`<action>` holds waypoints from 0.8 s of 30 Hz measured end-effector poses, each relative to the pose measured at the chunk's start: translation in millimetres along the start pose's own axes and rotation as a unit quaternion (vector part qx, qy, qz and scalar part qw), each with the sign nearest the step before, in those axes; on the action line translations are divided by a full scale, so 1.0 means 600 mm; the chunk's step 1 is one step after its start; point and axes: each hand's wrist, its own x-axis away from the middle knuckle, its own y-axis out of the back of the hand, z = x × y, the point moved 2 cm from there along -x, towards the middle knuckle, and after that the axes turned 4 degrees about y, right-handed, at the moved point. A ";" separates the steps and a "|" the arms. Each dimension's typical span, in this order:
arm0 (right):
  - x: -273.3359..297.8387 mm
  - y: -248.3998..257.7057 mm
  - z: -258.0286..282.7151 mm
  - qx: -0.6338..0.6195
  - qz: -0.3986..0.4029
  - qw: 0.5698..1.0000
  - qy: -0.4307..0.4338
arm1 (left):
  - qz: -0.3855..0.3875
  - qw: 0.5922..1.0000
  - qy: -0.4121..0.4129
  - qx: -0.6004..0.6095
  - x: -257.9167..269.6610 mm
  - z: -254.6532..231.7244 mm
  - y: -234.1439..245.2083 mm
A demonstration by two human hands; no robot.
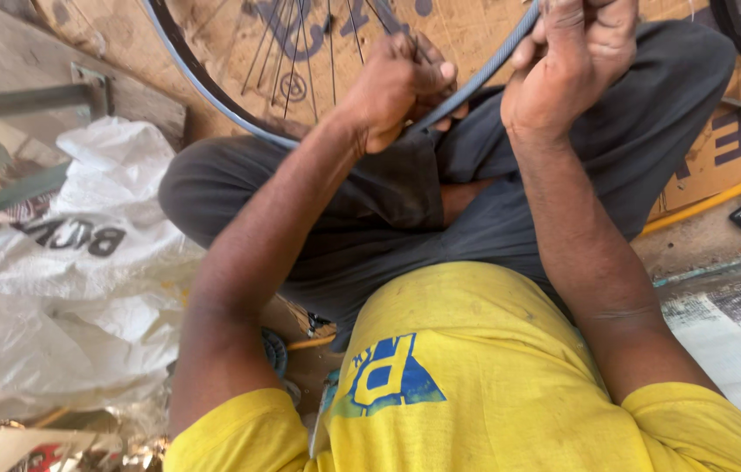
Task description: The person sits on the floor and works on a bicycle wheel, repeatedly inserting and tightening small metal nipples onto the spokes. The person uses their hands to manipulate the wheel and the small parts, occasionally rotating the wheel to access different sections.
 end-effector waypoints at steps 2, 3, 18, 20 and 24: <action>-0.012 -0.001 0.002 0.028 0.002 0.999 0.015 | 0.046 0.998 -0.024 0.046 -0.005 -0.001 -0.005; -0.012 0.001 -0.001 0.028 0.006 0.999 0.015 | 0.044 0.997 -0.027 0.052 -0.010 0.003 -0.003; 0.104 0.002 0.056 0.192 0.108 0.974 -0.053 | -0.029 0.995 -0.033 0.084 -0.033 0.026 0.000; 0.104 0.004 0.059 0.232 0.107 0.966 -0.033 | -0.034 0.995 -0.039 0.090 -0.033 0.025 -0.001; 0.099 -0.004 0.059 0.289 0.142 0.947 -0.002 | -0.034 0.997 -0.047 0.045 -0.034 0.031 0.004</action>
